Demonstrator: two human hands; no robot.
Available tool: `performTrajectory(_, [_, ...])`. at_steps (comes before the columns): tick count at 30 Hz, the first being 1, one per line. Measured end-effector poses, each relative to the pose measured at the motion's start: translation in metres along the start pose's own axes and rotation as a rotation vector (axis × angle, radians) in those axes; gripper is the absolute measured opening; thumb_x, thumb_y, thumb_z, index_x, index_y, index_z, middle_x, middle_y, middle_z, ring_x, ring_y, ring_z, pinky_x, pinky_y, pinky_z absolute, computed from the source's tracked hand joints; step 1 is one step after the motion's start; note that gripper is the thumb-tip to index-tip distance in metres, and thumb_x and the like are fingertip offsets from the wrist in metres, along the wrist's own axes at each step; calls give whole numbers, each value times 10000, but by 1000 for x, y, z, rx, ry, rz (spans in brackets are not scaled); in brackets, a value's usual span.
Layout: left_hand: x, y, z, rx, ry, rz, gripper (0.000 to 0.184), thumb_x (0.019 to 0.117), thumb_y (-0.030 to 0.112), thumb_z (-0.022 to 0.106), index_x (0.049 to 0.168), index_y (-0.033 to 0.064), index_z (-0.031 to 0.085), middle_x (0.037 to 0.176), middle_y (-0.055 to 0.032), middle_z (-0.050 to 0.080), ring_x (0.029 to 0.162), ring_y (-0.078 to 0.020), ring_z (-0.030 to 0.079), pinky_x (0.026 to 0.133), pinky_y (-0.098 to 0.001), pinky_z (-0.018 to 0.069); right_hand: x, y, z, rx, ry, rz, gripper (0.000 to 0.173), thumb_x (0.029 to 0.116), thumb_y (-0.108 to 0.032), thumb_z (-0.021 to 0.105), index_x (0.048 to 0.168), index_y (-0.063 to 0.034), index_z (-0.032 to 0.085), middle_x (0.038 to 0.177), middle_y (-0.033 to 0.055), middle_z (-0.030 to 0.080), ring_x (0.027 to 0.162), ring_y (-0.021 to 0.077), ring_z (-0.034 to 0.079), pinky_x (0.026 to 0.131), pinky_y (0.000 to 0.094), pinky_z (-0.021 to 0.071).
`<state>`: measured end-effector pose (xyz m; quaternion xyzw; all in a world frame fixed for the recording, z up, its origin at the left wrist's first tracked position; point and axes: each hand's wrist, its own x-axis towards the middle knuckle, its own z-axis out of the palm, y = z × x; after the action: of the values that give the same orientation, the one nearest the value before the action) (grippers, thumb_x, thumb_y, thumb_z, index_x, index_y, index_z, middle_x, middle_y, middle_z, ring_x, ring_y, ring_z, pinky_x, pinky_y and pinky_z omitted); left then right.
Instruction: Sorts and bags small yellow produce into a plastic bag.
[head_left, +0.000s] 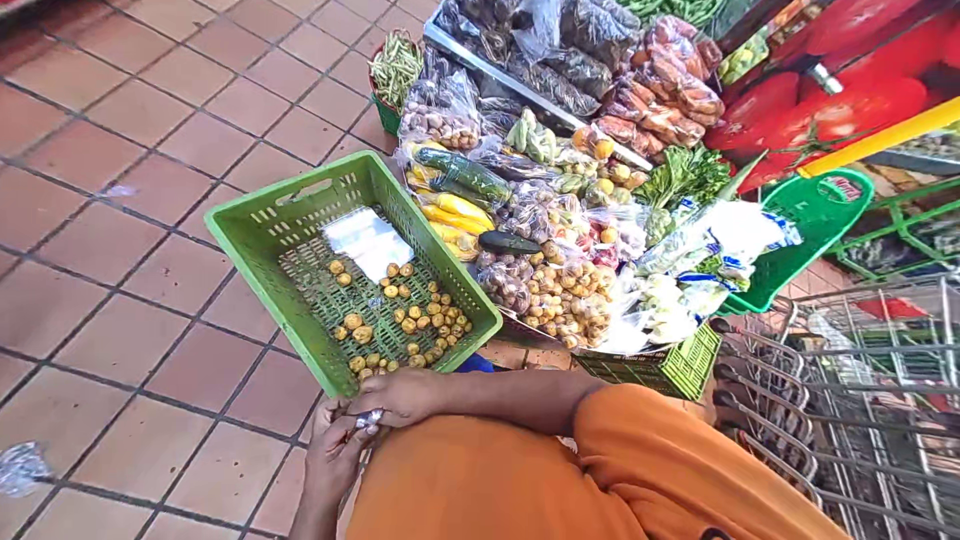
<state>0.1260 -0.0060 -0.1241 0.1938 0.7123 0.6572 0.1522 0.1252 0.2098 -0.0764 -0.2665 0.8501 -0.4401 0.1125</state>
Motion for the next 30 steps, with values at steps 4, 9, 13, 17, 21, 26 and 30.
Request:
performTrajectory(4, [1, -4, 5, -54, 39, 40, 77, 887, 340, 781, 916, 286, 735, 1269, 116, 613, 1231, -56, 554, 1052, -253, 483, -3, -2, -7, -96, -75, 38, 155, 971, -172, 636, 1038, -71, 734, 988, 110, 727, 915, 281, 716, 757, 500, 580])
performTrajectory(9, [-6, -12, 21, -114, 251, 78, 64, 922, 193, 701, 975, 227, 705, 1083, 70, 746, 1109, -131, 690, 997, -334, 562, -3, -15, -5, 393, -162, 69, 187, 928, -131, 690, 982, 47, 708, 842, 168, 698, 789, 249, 676, 736, 436, 535])
performTrajectory(13, [-8, 10, 19, -137, 300, 96, 137, 881, 158, 747, 975, 211, 662, 1033, 64, 763, 1019, -125, 731, 915, -319, 612, -6, -25, -14, 510, -239, -31, 329, 982, -62, 603, 1265, 98, 655, 1058, 215, 722, 981, 244, 704, 926, 383, 548])
performTrajectory(17, [-12, 17, 18, -69, 315, 12, 139, 818, 142, 769, 895, 163, 654, 937, 108, 729, 906, -9, 695, 832, -232, 599, -3, -18, -6, 133, 98, -132, 270, 946, -9, 626, 1197, -14, 725, 1130, 204, 672, 999, 294, 686, 843, 421, 594])
performTrajectory(21, [-12, 18, 19, -54, 260, -27, 78, 849, 133, 718, 853, 117, 642, 932, 76, 739, 899, -16, 702, 834, -242, 602, -2, -13, 4, 75, 108, -19, 159, 964, -52, 609, 1060, 19, 715, 1051, 180, 714, 998, 310, 707, 861, 475, 582])
performTrajectory(26, [-13, 13, 14, -82, 131, -57, 114, 914, 223, 732, 883, 149, 651, 987, 62, 743, 880, -31, 707, 803, -254, 609, 6, -19, 9, 949, 234, 692, 131, 1024, -64, 520, 1074, 8, 617, 766, 24, 579, 584, 58, 503, 535, 214, 430])
performTrajectory(30, [-17, 5, 2, -167, -89, 31, 146, 953, 328, 721, 940, 183, 711, 1121, -16, 744, 1096, -176, 702, 927, -353, 599, 16, -12, 0, 1336, 398, 1092, 353, 1106, -372, 407, 1013, -84, 588, 680, 5, 587, 430, 67, 415, 390, 216, 338])
